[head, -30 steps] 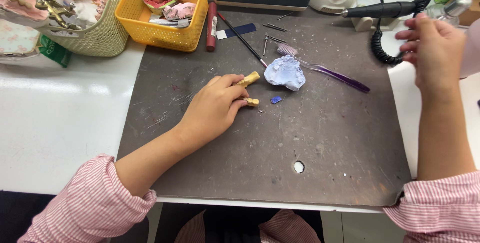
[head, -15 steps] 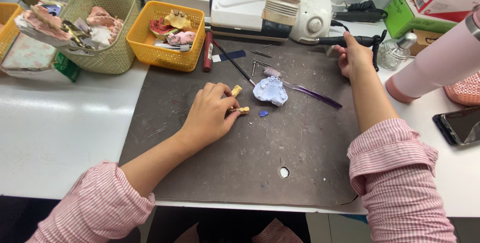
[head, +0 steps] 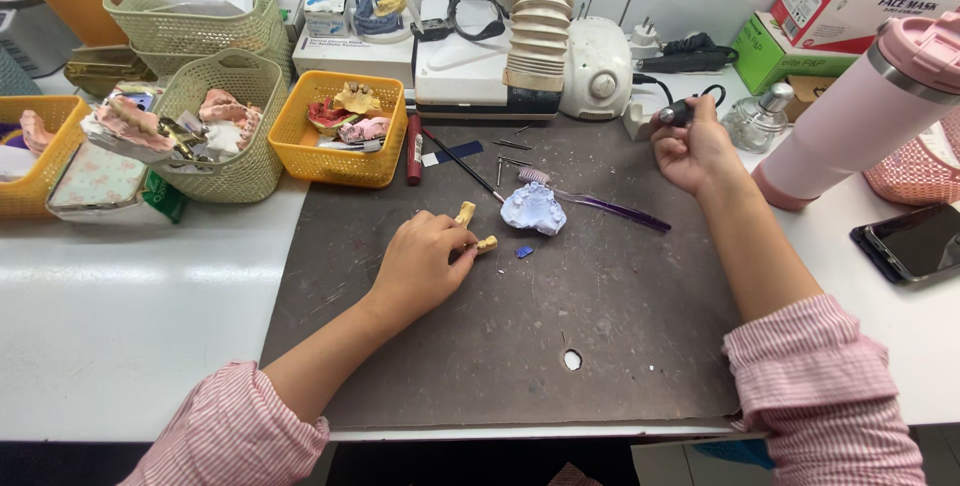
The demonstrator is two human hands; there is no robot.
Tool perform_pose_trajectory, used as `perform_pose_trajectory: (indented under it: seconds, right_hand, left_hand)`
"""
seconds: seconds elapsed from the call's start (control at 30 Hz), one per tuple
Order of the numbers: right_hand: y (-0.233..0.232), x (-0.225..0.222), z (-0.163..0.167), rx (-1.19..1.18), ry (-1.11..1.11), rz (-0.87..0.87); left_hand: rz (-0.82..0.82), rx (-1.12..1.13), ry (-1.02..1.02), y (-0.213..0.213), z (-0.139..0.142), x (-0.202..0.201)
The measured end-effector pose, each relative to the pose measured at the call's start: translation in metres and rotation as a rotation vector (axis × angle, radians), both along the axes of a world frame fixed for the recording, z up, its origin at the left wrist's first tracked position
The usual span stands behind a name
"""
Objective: The person assembles a dental prosthesis by fitting a blue silicone component onto a yellow denture base, then uses a rotary handpiece to grind a small tooth-shaped piece. The person repeatedly checks the fit of the components and applies a red strip to the denture base.
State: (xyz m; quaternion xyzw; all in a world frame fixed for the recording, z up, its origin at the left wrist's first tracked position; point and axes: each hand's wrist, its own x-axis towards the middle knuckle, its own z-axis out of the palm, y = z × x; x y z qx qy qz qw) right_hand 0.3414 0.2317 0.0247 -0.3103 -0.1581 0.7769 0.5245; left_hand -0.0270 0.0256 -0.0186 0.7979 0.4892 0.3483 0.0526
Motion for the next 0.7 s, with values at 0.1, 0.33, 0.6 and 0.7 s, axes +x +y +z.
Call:
perform_pose_trajectory:
  seconds: [0.1,0.33,0.6,0.7]
  right_hand:
    - [-0.032,0.012,-0.003,0.108,0.152,0.021]
    - [-0.103,0.007,-0.005,0.622,0.291,0.224]
    - [-0.144,-0.009,-0.005,0.687,0.159,0.207]
    - [-0.149,-0.018,-0.012,0.713,0.084,0.211]
  left_hand:
    - [0.033,-0.028,-0.020,-0.001,0.000,0.003]
    - [0.018,-0.003,-0.108,-0.004,0.000,0.008]
    - [0.089,-0.079,0.031,-0.004,-0.007,0.014]
    - [0.017,0.155,0.083,-0.001,-0.012,0.014]
